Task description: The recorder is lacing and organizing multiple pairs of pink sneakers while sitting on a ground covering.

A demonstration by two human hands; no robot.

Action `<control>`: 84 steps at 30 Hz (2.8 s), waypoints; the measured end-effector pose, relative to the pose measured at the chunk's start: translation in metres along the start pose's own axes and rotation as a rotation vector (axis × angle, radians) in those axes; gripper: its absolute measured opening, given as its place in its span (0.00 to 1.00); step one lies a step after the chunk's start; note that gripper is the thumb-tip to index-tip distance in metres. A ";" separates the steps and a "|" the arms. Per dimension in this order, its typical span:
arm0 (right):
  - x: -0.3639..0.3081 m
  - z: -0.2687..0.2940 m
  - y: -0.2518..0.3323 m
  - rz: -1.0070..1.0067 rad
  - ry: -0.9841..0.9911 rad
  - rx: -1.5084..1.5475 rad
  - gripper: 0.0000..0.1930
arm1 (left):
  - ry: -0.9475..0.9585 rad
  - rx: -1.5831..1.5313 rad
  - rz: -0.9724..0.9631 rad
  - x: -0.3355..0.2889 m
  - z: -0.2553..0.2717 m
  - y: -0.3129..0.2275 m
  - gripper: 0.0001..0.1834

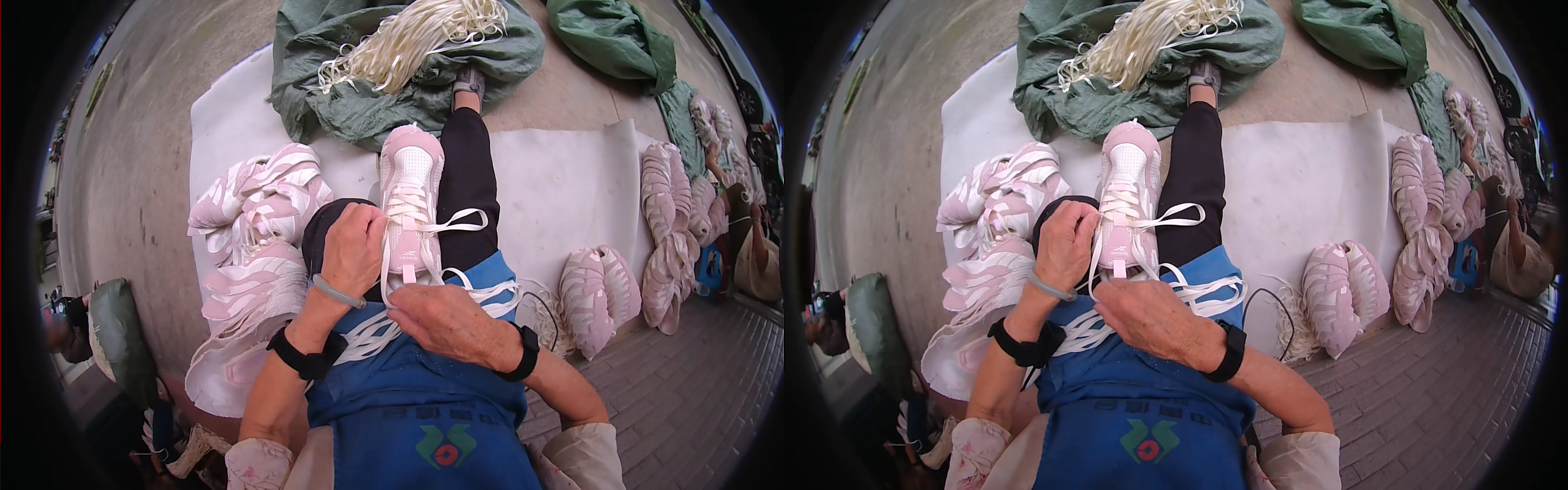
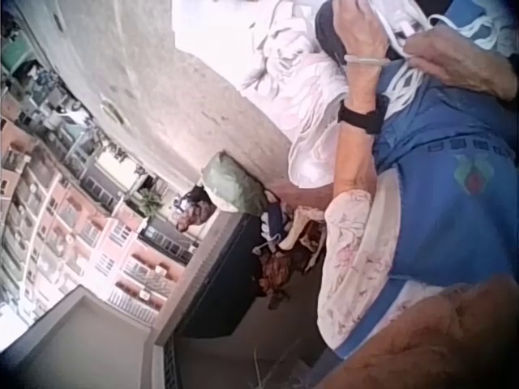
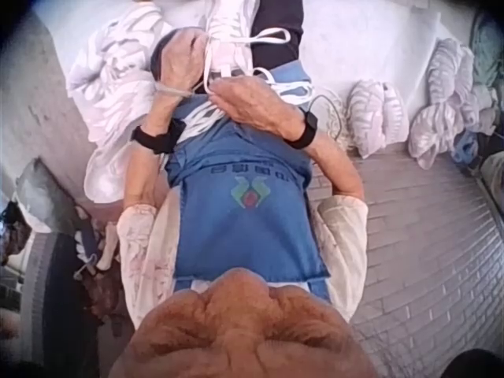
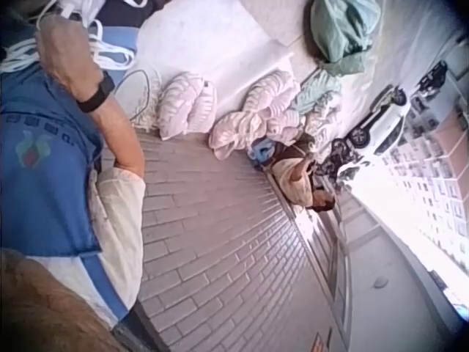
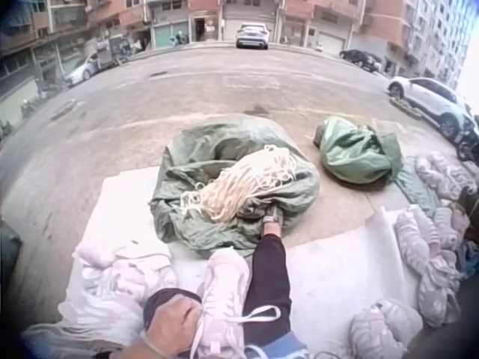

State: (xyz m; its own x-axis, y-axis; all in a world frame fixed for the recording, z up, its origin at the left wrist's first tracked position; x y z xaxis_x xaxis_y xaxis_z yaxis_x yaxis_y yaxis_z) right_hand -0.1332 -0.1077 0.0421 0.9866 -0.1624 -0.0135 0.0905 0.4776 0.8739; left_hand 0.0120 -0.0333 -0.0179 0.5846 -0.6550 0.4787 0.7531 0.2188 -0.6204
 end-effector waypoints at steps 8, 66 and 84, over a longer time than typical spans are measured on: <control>-0.001 0.001 -0.006 0.006 -0.046 0.010 0.08 | 0.502 -0.585 0.991 0.016 0.012 0.000 0.13; -0.012 0.011 -0.052 -0.351 -0.219 -0.480 0.13 | 0.379 -0.292 0.715 -0.007 0.013 -0.002 0.12; -0.013 0.007 -0.057 -0.318 -0.236 -0.476 0.10 | 0.438 -0.173 0.929 0.003 0.010 0.006 0.23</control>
State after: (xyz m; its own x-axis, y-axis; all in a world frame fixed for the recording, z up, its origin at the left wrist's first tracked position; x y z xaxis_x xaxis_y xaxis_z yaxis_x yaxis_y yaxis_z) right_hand -0.1516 -0.1385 -0.0042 0.8498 -0.5206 -0.0826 0.4795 0.6982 0.5317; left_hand 0.0213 -0.0262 -0.0142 0.7252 -0.4944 -0.4792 -0.0118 0.6871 -0.7265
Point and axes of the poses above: each hand's wrist, its own x-axis towards the middle knuckle, its own z-axis out of the back of the hand, y = z × x, the point moved 3 cm from there along x, towards the middle knuckle, and after that the axes turned 10 degrees about -y, right-handed, at the moved point
